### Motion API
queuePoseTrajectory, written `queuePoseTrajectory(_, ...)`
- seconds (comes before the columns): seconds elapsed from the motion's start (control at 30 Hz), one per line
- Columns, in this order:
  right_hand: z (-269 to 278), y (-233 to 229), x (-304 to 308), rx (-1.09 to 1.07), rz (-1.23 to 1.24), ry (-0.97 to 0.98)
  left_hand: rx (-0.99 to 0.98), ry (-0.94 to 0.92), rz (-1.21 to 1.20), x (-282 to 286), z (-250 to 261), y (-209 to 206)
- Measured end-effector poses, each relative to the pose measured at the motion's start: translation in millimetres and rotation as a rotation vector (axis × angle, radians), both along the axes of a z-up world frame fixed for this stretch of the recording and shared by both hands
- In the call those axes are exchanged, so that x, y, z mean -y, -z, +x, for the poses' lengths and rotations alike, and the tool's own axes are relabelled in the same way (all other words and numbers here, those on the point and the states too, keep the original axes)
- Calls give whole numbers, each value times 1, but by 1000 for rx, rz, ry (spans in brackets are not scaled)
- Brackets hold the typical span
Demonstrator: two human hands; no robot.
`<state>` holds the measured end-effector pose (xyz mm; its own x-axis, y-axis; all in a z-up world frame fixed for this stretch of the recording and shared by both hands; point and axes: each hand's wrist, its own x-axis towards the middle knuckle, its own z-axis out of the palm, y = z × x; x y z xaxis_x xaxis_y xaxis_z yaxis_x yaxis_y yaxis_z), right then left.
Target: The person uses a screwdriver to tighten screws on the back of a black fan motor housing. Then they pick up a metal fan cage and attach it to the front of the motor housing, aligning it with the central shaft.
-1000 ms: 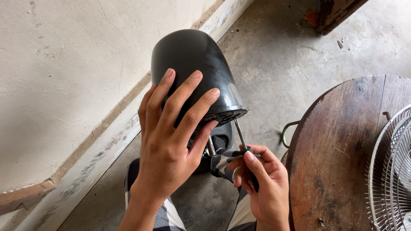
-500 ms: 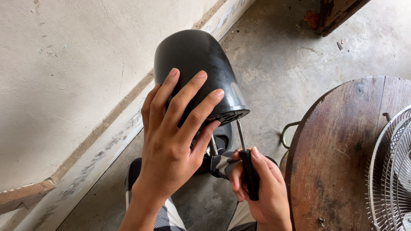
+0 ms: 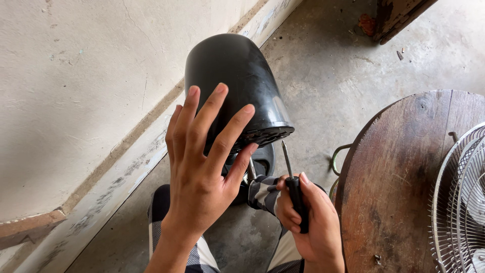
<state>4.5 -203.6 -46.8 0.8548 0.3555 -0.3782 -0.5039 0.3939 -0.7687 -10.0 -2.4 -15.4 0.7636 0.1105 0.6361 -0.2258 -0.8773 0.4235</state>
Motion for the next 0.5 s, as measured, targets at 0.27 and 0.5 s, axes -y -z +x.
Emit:
queuePoseTrajectory(0.27, 10, 8, -3, 229, -88, 168, 71, -59, -94, 8, -12, 14)
queuePoseTrajectory(0.5, 50, 14, -27, 429, -280, 261, 82, -64, -184, 11, -12, 26)
